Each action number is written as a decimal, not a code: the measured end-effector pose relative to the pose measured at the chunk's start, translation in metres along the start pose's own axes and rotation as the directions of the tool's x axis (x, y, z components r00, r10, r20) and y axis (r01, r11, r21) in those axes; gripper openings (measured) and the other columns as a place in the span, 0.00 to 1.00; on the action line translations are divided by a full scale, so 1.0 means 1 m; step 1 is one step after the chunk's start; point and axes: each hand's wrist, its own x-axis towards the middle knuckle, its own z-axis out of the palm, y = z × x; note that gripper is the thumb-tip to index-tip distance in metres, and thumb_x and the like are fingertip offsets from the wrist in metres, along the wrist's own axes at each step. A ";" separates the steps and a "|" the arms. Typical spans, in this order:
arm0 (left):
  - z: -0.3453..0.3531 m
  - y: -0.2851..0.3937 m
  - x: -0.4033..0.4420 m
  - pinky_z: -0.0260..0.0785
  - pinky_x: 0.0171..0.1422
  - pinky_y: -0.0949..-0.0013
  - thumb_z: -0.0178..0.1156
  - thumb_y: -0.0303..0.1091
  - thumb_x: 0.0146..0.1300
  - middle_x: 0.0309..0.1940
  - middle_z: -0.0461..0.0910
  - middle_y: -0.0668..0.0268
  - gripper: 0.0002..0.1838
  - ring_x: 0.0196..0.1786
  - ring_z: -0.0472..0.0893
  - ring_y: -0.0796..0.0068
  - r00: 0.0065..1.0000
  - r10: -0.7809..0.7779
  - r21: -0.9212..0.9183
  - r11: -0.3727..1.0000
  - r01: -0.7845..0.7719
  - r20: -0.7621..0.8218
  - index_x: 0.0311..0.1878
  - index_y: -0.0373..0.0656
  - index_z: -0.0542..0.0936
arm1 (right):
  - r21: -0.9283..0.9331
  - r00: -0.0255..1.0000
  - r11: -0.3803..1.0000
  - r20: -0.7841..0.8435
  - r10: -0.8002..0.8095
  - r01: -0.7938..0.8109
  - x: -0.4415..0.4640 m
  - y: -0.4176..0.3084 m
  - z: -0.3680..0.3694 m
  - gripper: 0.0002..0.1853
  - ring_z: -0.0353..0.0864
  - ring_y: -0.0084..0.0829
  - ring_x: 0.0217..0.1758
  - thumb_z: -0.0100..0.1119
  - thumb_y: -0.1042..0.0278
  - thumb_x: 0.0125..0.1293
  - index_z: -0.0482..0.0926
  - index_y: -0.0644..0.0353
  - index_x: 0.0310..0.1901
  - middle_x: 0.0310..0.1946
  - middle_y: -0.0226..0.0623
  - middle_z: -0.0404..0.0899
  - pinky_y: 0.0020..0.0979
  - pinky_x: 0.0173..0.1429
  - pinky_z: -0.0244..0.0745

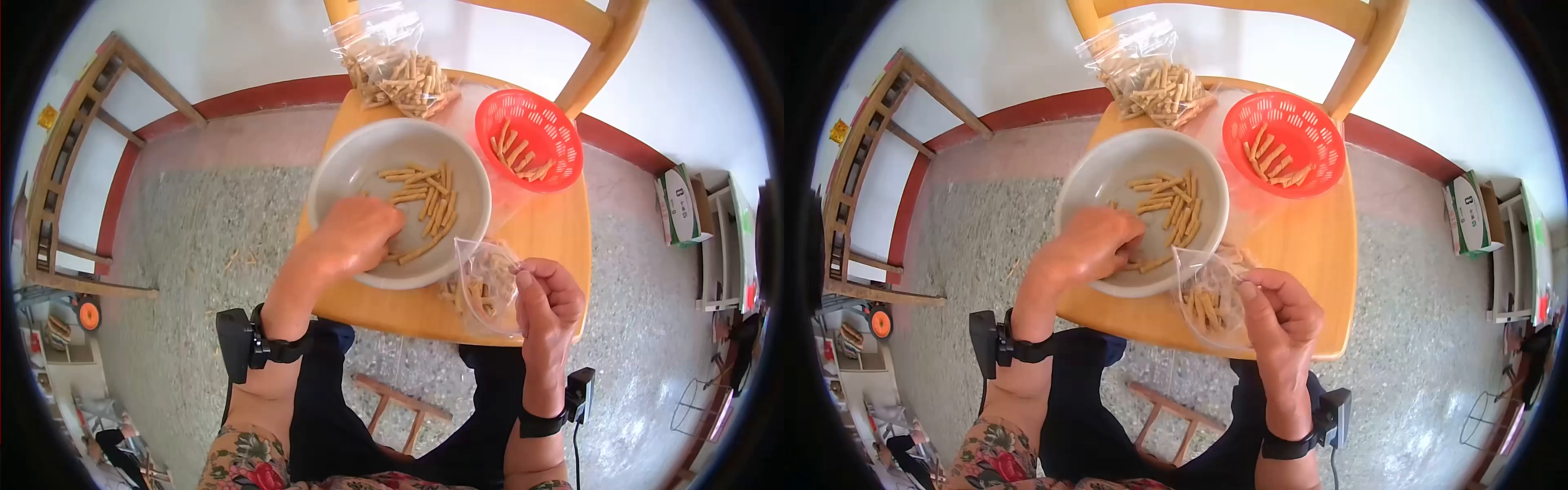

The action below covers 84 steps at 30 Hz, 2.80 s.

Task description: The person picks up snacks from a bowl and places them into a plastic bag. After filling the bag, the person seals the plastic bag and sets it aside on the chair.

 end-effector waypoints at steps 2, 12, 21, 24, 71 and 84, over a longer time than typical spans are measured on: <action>0.003 -0.001 -0.001 0.66 0.34 0.62 0.57 0.20 0.40 0.29 0.73 0.53 0.14 0.34 0.76 0.59 0.980 -0.020 -0.098 0.995 0.001 -0.198 0.35 0.39 0.72 | -0.009 1.000 1.000 0.008 -0.026 0.026 0.000 -0.002 0.004 0.04 0.61 0.08 0.20 0.52 0.78 0.58 0.75 0.67 0.35 0.18 0.19 0.68 0.13 0.23 0.52; -0.032 0.026 -0.039 0.68 0.30 0.78 0.58 0.23 0.52 0.30 0.76 0.63 0.09 0.27 0.73 0.80 0.817 -0.365 -0.859 -0.082 -0.506 -0.446 0.38 0.37 0.73 | -0.298 0.956 0.917 0.207 -0.210 0.266 0.028 -0.037 0.032 0.02 0.57 0.08 0.17 0.54 0.79 0.56 0.75 0.67 0.32 0.11 0.20 0.64 0.15 0.21 0.52; -0.031 0.055 -0.032 0.64 0.22 0.81 0.55 0.22 0.52 0.30 0.77 0.56 0.08 0.19 0.71 0.80 0.873 -0.304 -0.869 -0.203 -0.451 -0.382 0.37 0.37 0.71 | -0.165 0.976 0.973 0.171 -0.132 0.160 0.023 -0.023 0.031 0.03 0.61 0.08 0.20 0.54 0.78 0.57 0.75 0.67 0.33 0.13 0.22 0.68 0.15 0.23 0.57; -0.031 0.061 -0.031 0.63 0.22 0.83 0.55 0.21 0.52 0.30 0.77 0.57 0.09 0.20 0.71 0.83 0.860 -0.327 -0.889 -0.106 -0.446 -0.393 0.37 0.37 0.70 | -0.146 0.975 0.975 0.171 -0.140 0.166 0.023 -0.022 0.029 0.04 0.63 0.08 0.21 0.54 0.78 0.58 0.75 0.68 0.34 0.15 0.24 0.71 0.15 0.24 0.59; 0.005 0.002 0.004 0.64 0.36 0.61 0.59 0.27 0.38 0.23 0.73 0.59 0.06 0.34 0.74 0.58 0.996 -0.052 0.024 0.998 0.054 -0.069 0.22 0.39 0.74 | -0.161 0.988 0.976 0.074 -0.133 0.144 0.024 -0.028 0.009 0.04 0.64 0.08 0.23 0.54 0.80 0.57 0.75 0.68 0.35 0.19 0.23 0.72 0.11 0.26 0.57; -0.023 0.008 -0.011 0.64 0.28 0.83 0.55 0.22 0.51 0.26 0.75 0.71 0.09 0.25 0.72 0.86 0.897 -0.252 -0.928 0.184 -0.323 -0.362 0.38 0.38 0.75 | -0.160 0.988 0.978 0.104 -0.118 0.134 0.027 -0.025 0.009 0.04 0.66 0.09 0.22 0.53 0.79 0.57 0.75 0.68 0.35 0.18 0.24 0.73 0.12 0.25 0.59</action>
